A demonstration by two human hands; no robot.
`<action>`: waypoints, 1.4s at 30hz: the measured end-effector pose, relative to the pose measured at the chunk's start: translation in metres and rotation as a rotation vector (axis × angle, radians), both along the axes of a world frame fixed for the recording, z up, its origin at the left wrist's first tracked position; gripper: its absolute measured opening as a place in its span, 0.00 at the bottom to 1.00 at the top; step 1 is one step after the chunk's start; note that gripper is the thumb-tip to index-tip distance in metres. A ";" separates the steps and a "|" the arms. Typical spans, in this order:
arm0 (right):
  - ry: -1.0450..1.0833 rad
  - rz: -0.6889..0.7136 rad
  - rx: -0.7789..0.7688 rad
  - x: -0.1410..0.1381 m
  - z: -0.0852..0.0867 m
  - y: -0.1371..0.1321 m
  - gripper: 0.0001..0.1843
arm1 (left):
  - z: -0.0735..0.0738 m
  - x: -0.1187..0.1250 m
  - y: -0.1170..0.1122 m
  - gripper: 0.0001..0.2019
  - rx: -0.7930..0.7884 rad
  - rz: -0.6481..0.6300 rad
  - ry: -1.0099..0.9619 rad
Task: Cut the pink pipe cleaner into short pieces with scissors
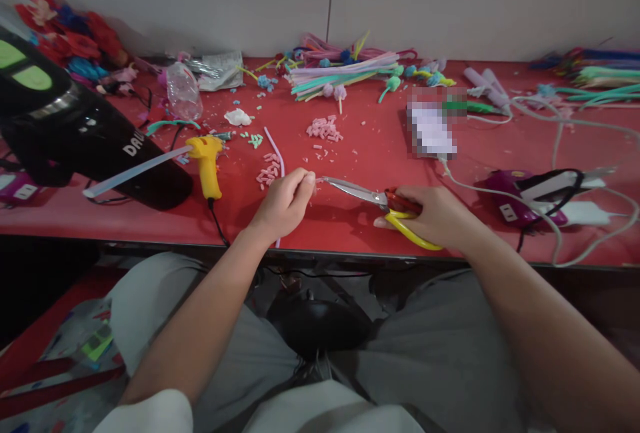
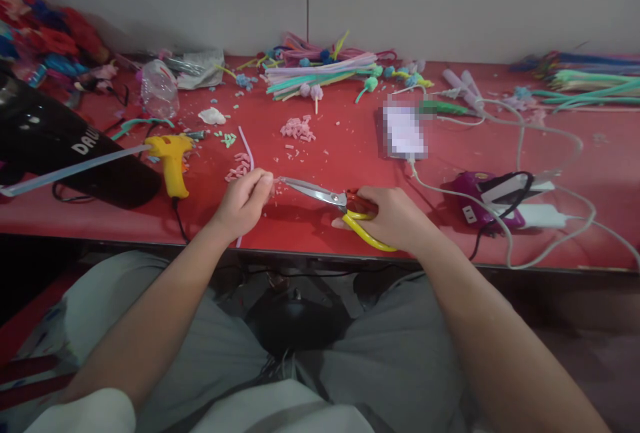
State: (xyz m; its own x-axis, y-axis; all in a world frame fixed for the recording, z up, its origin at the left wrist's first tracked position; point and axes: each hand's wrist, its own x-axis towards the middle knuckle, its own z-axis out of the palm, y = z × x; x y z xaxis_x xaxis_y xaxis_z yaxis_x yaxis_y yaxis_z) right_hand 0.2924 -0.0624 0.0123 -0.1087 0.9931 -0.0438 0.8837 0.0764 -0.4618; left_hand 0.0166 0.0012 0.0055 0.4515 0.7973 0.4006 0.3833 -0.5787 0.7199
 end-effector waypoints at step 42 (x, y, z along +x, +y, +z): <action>-0.038 -0.004 -0.014 -0.001 0.001 0.001 0.35 | 0.001 0.000 -0.001 0.18 -0.057 -0.009 0.031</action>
